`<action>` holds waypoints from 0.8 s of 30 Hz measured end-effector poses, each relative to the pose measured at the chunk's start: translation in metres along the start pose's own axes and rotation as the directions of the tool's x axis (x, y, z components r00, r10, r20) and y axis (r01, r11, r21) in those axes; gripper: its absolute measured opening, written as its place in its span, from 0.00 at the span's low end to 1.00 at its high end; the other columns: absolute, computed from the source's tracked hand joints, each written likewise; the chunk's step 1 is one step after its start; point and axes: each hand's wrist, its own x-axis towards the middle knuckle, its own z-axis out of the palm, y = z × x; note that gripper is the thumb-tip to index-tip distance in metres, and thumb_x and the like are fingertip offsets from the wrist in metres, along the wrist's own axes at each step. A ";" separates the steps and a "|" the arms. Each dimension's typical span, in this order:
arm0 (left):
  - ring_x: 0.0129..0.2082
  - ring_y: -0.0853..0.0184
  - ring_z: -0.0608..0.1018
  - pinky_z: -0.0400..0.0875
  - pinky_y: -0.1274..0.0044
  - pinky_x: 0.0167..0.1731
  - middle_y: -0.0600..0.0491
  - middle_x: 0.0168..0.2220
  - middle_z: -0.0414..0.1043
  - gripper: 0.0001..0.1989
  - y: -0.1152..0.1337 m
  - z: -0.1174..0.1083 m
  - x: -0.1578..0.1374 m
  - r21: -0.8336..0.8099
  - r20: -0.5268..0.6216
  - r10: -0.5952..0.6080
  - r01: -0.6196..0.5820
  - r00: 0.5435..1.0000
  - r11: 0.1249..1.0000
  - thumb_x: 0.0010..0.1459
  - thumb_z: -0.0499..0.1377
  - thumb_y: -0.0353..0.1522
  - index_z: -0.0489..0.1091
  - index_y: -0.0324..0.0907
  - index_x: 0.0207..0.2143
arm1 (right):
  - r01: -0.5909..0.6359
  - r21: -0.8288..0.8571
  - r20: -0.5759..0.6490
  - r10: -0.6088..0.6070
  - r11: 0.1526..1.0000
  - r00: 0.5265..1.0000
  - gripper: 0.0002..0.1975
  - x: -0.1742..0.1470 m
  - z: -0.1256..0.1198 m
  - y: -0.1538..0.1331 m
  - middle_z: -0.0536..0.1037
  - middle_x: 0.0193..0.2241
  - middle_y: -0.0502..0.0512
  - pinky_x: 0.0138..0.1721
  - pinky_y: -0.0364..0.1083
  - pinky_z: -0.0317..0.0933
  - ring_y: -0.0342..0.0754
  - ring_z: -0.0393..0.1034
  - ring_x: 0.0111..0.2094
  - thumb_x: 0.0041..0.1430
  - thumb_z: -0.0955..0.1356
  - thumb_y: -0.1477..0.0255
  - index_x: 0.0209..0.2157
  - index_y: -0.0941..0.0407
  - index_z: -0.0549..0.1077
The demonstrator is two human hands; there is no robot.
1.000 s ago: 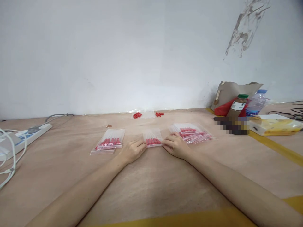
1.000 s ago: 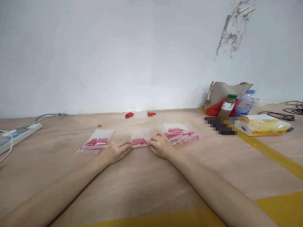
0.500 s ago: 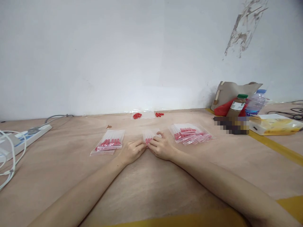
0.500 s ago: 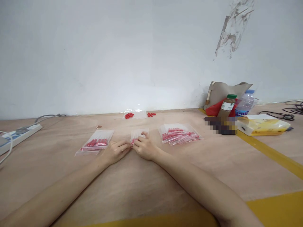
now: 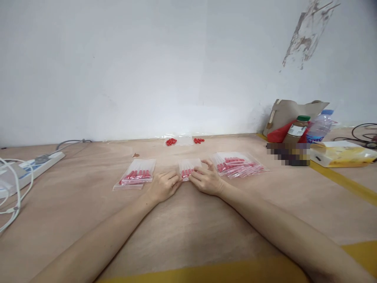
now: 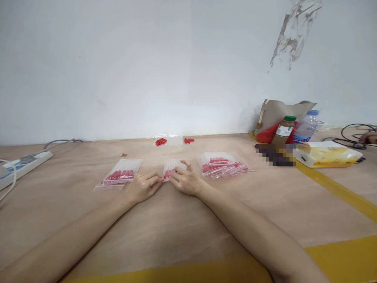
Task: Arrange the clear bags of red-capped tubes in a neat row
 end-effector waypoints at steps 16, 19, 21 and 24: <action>0.20 0.72 0.68 0.58 0.79 0.21 0.55 0.21 0.66 0.15 0.002 -0.002 0.000 0.105 0.057 0.012 -0.018 0.998 0.994 0.59 0.48 0.31 0.65 0.40 0.21 | -0.096 -0.069 0.125 0.104 0.993 0.987 0.13 -0.030 -0.019 0.019 0.67 0.18 0.47 0.50 0.50 0.44 0.40 0.57 0.25 0.59 0.60 0.71 0.21 0.57 0.66; 0.22 0.71 0.68 0.59 0.79 0.22 0.54 0.22 0.66 0.13 0.003 -0.005 -0.001 0.091 0.075 0.015 -0.021 0.997 0.996 0.59 0.48 0.30 0.65 0.40 0.22 | -0.101 -0.084 0.150 0.112 0.991 0.982 0.15 -0.029 -0.018 0.018 0.67 0.18 0.48 0.50 0.51 0.43 0.40 0.57 0.25 0.60 0.60 0.68 0.21 0.57 0.66; 0.24 0.70 0.69 0.61 0.79 0.24 0.54 0.24 0.66 0.12 0.004 -0.008 -0.001 0.055 0.116 -0.003 -0.003 0.993 0.998 0.58 0.48 0.30 0.65 0.40 0.24 | -0.113 -0.085 0.173 0.127 0.990 0.977 0.17 -0.028 -0.018 0.017 0.67 0.18 0.48 0.50 0.51 0.43 0.41 0.57 0.25 0.60 0.60 0.66 0.20 0.57 0.66; 0.30 0.68 0.71 0.65 0.77 0.30 0.52 0.30 0.68 0.07 0.006 -0.014 -0.001 -0.037 0.173 -0.056 0.064 0.983 0.997 0.56 0.50 0.31 0.65 0.40 0.28 | -0.165 -0.034 0.198 0.169 0.986 0.966 0.18 -0.029 -0.020 0.016 0.68 0.18 0.48 0.50 0.51 0.43 0.41 0.58 0.26 0.59 0.60 0.63 0.19 0.57 0.66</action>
